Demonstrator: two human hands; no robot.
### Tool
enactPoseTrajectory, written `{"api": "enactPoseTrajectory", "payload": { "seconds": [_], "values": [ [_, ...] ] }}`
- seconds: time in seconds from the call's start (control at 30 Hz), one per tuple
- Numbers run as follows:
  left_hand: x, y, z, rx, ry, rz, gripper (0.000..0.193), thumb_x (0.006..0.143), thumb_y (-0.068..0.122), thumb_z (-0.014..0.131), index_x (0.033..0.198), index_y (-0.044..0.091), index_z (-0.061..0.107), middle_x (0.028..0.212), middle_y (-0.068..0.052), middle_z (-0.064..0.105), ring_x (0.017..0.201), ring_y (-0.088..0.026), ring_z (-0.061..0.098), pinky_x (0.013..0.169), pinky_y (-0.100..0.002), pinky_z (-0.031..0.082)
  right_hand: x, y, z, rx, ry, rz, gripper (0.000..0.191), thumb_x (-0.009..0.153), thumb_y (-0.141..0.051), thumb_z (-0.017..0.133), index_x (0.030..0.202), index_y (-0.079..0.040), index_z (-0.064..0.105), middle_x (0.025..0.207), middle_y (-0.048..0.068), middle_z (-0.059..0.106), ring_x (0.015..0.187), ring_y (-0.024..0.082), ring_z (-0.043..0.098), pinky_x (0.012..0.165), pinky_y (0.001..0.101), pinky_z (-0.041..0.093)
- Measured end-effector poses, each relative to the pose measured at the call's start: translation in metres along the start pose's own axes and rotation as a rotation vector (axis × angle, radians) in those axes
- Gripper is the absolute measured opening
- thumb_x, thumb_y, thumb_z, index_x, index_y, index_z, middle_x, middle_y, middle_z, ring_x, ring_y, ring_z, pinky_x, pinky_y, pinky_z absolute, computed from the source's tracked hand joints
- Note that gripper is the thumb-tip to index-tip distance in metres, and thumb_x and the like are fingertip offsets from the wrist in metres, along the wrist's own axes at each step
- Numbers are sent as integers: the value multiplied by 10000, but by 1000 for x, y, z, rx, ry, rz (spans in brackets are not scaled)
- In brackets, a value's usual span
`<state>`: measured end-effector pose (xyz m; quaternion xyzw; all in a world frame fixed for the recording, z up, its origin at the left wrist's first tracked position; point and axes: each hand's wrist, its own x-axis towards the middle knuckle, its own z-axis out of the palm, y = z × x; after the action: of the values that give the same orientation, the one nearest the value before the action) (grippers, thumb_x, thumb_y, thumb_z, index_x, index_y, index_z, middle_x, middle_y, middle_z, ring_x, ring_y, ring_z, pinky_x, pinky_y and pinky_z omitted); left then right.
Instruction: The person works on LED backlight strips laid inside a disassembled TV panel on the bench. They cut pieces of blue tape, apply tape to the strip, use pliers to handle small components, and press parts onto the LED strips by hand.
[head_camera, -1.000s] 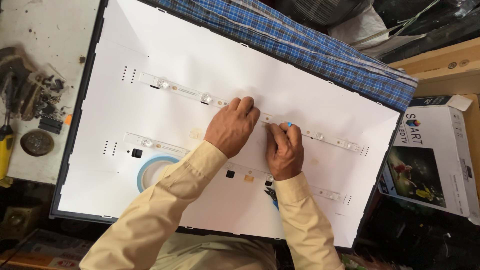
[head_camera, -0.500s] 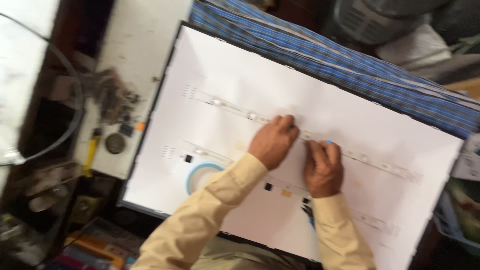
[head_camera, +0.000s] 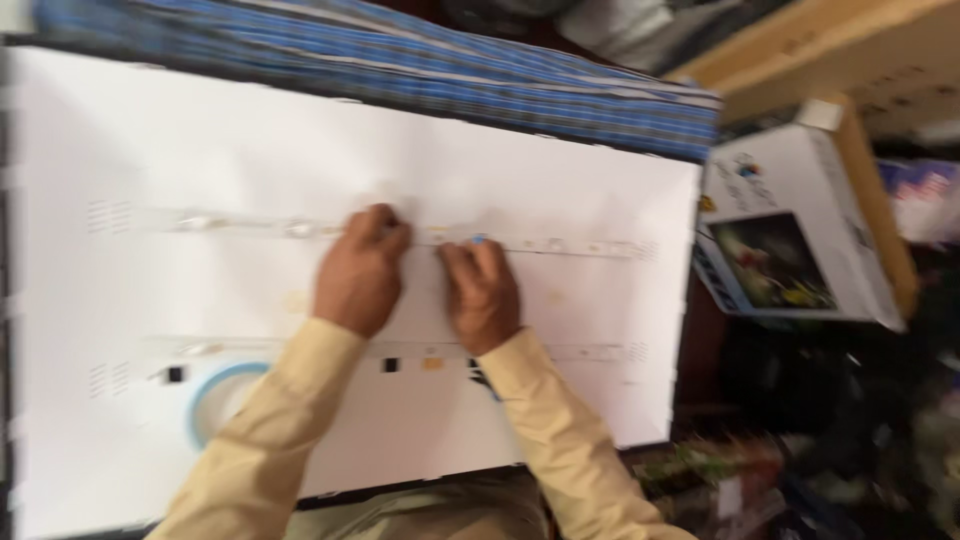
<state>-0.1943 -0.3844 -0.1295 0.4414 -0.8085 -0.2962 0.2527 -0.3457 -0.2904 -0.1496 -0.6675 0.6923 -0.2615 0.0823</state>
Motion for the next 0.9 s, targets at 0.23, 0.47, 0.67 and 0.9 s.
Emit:
{"api": "enactPoseTrajectory", "payload": {
  "seconds": [0.23,0.47,0.67,0.9],
  "values": [
    [5,17,17,90,-54,-48,222,837,-29,640,999,75,749,1097,-78,655,971,-311,634,717,-424,559,3,13,-22,47,-60,29,332,836,87,652,1144,-32,693,1003,119,582,948,326,599,794,414,536],
    [-3,11,5,8,14,-10,235,781,-31,614,960,62,735,1104,-106,646,1016,-337,634,778,-436,554,3,-1,-20,29,3,-13,291,867,48,704,1136,-64,710,998,101,578,957,311,604,804,411,542],
    [-8,11,-14,6,-13,-35,109,822,-14,612,849,48,699,1094,-121,640,1009,-342,632,794,-434,551,0,-14,-15,3,-9,-28,258,879,26,709,1120,-66,713,975,91,561,944,299,597,775,398,542],
    [-14,20,-30,23,-35,-59,94,836,1,617,848,38,702,1092,-122,627,1010,-329,625,803,-425,556,-4,-28,-19,12,-31,-5,210,910,2,711,1107,-71,725,962,86,558,935,290,591,773,395,541]
  ]
}}
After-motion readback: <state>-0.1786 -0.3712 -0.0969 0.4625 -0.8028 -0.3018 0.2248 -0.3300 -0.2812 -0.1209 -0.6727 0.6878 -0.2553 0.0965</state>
